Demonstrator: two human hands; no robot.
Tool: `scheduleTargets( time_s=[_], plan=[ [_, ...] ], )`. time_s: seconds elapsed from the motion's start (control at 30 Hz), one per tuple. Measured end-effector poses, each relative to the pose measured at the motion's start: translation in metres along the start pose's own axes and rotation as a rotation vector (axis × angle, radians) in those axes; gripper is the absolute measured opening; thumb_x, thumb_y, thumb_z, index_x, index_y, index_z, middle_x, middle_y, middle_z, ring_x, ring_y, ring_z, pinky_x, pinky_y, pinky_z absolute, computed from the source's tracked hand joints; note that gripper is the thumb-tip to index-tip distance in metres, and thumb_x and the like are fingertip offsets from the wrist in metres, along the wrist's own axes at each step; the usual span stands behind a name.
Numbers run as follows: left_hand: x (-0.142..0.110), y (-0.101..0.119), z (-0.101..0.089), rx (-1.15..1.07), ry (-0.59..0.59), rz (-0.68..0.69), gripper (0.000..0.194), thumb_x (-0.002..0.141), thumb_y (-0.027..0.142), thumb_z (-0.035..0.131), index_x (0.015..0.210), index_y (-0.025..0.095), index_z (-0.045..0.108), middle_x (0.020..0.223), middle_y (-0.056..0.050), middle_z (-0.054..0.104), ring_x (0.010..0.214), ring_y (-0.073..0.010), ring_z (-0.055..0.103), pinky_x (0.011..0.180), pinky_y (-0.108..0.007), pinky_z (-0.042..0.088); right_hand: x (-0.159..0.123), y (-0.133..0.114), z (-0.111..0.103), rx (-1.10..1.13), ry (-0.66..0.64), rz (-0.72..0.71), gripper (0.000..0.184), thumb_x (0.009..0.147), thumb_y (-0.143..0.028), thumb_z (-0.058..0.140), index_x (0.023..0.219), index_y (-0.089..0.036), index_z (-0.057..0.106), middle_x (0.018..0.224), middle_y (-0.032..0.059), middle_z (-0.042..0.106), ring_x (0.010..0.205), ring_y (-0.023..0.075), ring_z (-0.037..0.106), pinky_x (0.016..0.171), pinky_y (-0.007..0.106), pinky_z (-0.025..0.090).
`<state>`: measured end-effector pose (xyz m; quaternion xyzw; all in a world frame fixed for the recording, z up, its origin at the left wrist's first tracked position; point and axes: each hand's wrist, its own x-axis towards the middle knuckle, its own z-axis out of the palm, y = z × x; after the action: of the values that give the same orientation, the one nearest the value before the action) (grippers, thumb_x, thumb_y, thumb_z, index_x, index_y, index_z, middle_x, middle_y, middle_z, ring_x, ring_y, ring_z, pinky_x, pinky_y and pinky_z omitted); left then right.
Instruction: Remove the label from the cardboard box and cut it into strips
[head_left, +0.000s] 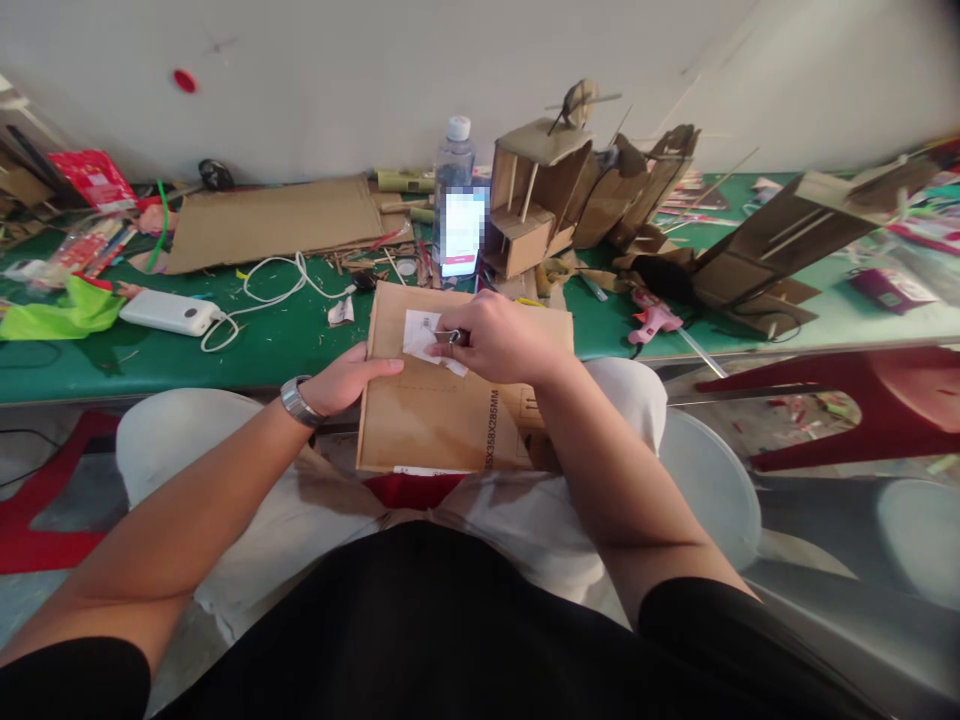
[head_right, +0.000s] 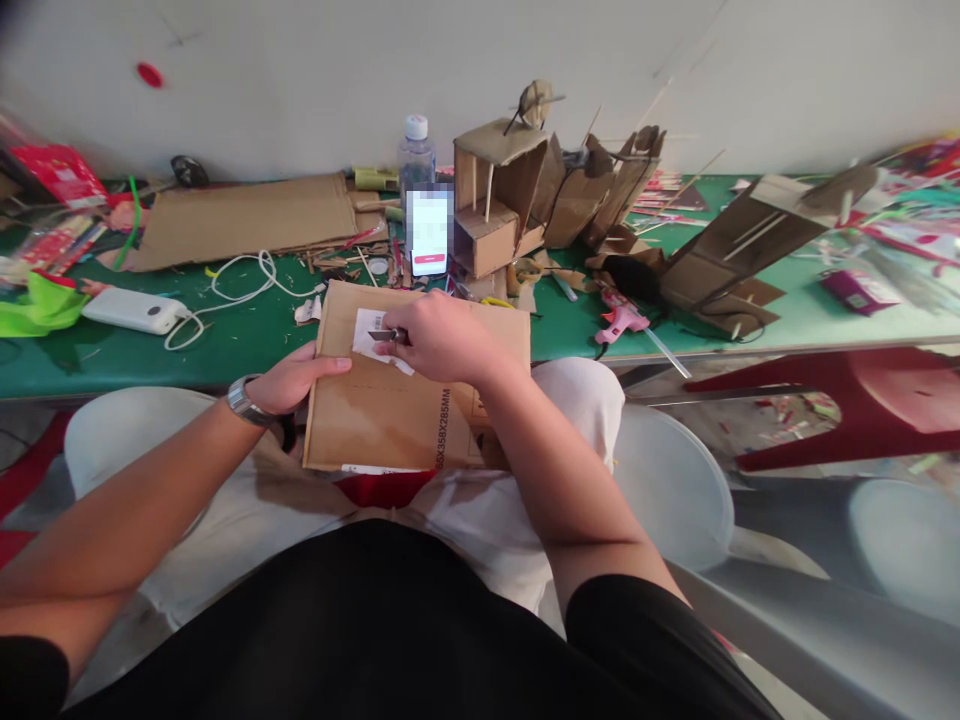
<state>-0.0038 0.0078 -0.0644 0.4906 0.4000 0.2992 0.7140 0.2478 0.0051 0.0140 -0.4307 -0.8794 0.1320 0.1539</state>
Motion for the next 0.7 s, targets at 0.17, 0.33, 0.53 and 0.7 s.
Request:
scheduleTargets(
  time_s=[0.17, 0.33, 0.53, 0.7],
  plan=[
    [0.000, -0.001, 0.002, -0.001, 0.004, 0.000, 0.056, 0.072, 0.041, 0.089, 0.123, 0.020, 0.076, 0.120, -0.012, 0.080, 0.113, -0.0365, 0.075, 0.104, -0.051, 0.057, 0.000, 0.001, 0.001, 0.005, -0.001, 0.003, 0.020, 0.097, -0.032, 0.069, 0.085, -0.017, 0.075, 0.071, 0.0034, 0.067, 0.065, 0.0157, 0.050, 0.066, 0.031, 0.028],
    [0.004, -0.001, 0.000, 0.137, 0.015, 0.088, 0.065, 0.079, 0.047, 0.083, 0.134, 0.018, 0.066, 0.129, -0.015, 0.074, 0.116, -0.0368, 0.071, 0.101, -0.049, 0.056, 0.003, 0.000, 0.004, -0.038, 0.007, 0.031, 0.020, 0.097, -0.032, 0.069, 0.086, -0.017, 0.076, 0.078, 0.0060, 0.072, 0.067, 0.0163, 0.053, 0.066, 0.031, 0.028],
    [-0.023, 0.020, 0.019, 0.711, 0.562, 0.670, 0.060, 0.084, 0.040, 0.080, 0.137, 0.021, 0.059, 0.147, -0.017, 0.056, 0.134, -0.0370, 0.054, 0.115, -0.053, 0.042, 0.011, 0.002, 0.010, -0.192, -0.004, 0.053, 0.023, 0.100, -0.032, 0.064, 0.088, -0.017, 0.076, 0.084, 0.0087, 0.076, 0.069, 0.0179, 0.057, 0.068, 0.033, 0.029],
    [-0.044, 0.051, 0.171, 0.855, -0.371, 0.819, 0.021, 0.099, 0.028, 0.062, 0.115, 0.026, 0.075, 0.130, -0.004, 0.075, 0.132, -0.0269, 0.063, 0.115, -0.045, 0.043, 0.019, 0.000, 0.027, -0.292, -0.102, 0.035, 0.023, 0.100, -0.029, 0.060, 0.096, -0.017, 0.079, 0.089, 0.0110, 0.080, 0.076, 0.0219, 0.065, 0.072, 0.034, 0.034]
  ],
)
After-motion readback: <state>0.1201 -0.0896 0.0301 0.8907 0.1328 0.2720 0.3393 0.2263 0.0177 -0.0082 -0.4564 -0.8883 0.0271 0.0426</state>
